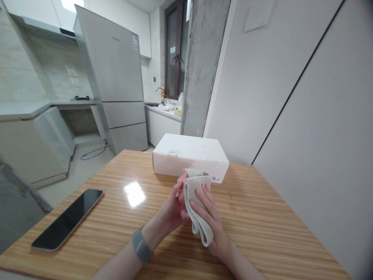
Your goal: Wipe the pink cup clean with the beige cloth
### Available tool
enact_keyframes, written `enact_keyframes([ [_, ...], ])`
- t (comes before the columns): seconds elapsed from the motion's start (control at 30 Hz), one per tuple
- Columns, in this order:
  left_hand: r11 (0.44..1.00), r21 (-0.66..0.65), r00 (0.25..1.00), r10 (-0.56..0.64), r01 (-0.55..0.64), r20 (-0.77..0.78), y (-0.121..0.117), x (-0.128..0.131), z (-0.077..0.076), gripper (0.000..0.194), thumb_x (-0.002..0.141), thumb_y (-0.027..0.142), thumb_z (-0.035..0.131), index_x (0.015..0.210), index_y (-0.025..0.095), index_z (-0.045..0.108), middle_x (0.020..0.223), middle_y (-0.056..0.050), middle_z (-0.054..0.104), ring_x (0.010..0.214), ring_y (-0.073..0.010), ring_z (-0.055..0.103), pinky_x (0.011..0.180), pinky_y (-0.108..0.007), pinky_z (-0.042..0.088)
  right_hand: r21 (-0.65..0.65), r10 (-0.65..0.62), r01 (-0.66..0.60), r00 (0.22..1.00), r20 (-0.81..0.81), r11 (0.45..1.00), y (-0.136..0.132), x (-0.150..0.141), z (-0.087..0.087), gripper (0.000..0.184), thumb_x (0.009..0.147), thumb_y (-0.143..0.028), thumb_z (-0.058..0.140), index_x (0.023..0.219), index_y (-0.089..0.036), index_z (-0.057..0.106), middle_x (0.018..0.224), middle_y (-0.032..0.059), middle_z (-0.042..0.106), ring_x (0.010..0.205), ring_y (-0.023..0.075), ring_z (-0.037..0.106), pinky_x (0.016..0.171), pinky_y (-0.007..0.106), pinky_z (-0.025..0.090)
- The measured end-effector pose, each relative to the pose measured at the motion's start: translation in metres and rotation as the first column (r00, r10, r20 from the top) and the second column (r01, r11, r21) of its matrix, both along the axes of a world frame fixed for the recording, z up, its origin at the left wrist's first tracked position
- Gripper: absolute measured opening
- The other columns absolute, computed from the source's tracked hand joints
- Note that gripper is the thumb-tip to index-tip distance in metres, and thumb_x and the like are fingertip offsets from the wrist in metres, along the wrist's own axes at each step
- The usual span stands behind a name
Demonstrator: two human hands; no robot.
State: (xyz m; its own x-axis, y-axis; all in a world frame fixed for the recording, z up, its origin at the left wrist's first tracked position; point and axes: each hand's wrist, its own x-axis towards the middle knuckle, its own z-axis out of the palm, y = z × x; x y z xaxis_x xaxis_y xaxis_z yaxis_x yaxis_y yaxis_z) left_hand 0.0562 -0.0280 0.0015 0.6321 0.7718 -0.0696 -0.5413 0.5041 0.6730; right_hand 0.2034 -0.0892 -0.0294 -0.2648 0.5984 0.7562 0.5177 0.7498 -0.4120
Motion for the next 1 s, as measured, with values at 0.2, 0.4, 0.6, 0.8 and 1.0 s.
enact_keyframes([
  [0.2,0.952,-0.150,0.950,-0.234,0.266,0.205,0.003,-0.008,0.008,0.073,0.082,0.069,0.042,0.126,0.012,0.057,0.109,-0.013,0.068,0.089,-0.0215,0.064,0.077,-0.032,0.049,-0.145,-0.037,-0.014,0.940,-0.340,0.989,0.005,-0.003,-0.005,0.041,0.096,-0.041,0.040,0.133,-0.029,0.051,0.145,0.0037,0.042,0.139,0.0264,0.026,0.115,0.053,0.012],
  [0.4,0.989,0.033,0.983,-0.150,0.147,0.107,-0.001,0.002,-0.001,0.063,0.085,0.059,0.048,0.130,0.015,0.052,0.126,-0.012,0.059,0.114,-0.0246,0.054,0.090,-0.032,0.044,-0.453,-0.330,-0.122,0.525,-0.785,0.883,0.018,-0.008,-0.014,0.039,0.085,-0.048,0.061,0.115,-0.024,0.064,0.122,0.0048,0.063,0.124,0.0216,0.049,0.110,0.040,0.031],
  [0.6,0.956,0.269,0.977,0.160,-0.117,-0.142,-0.002,0.012,-0.020,0.088,0.064,0.043,0.079,0.138,0.020,0.037,0.111,-0.011,0.063,0.103,-0.0260,0.058,0.089,-0.036,0.044,-0.479,-0.358,-0.492,0.325,-0.876,0.727,0.025,-0.008,-0.003,0.052,0.081,-0.063,0.056,0.108,-0.020,0.067,0.107,0.0066,0.070,0.108,0.0272,0.062,0.094,0.043,0.048],
  [0.8,0.896,0.428,0.936,0.246,-0.121,-0.251,-0.009,0.012,-0.014,0.103,0.052,0.025,0.087,0.139,0.028,0.031,0.118,-0.011,0.056,0.103,-0.0256,0.058,0.086,-0.035,0.047,-0.431,-0.308,-0.561,0.304,-0.902,0.707,0.024,-0.007,0.009,0.050,0.078,-0.064,0.057,0.101,-0.021,0.071,0.102,0.0071,0.072,0.098,0.0275,0.066,0.088,0.041,0.052],
  [1.0,0.852,0.486,0.894,0.357,-0.193,-0.270,-0.015,0.006,0.006,0.098,0.046,0.014,0.088,0.133,0.027,0.045,0.135,-0.012,0.048,0.122,-0.0311,0.046,0.099,-0.039,0.041,-0.411,-0.327,-0.525,0.249,-0.912,0.745,0.025,-0.009,0.006,0.043,0.079,-0.058,0.060,0.102,-0.022,0.070,0.106,0.0056,0.071,0.100,0.0253,0.065,0.091,0.041,0.050],
])
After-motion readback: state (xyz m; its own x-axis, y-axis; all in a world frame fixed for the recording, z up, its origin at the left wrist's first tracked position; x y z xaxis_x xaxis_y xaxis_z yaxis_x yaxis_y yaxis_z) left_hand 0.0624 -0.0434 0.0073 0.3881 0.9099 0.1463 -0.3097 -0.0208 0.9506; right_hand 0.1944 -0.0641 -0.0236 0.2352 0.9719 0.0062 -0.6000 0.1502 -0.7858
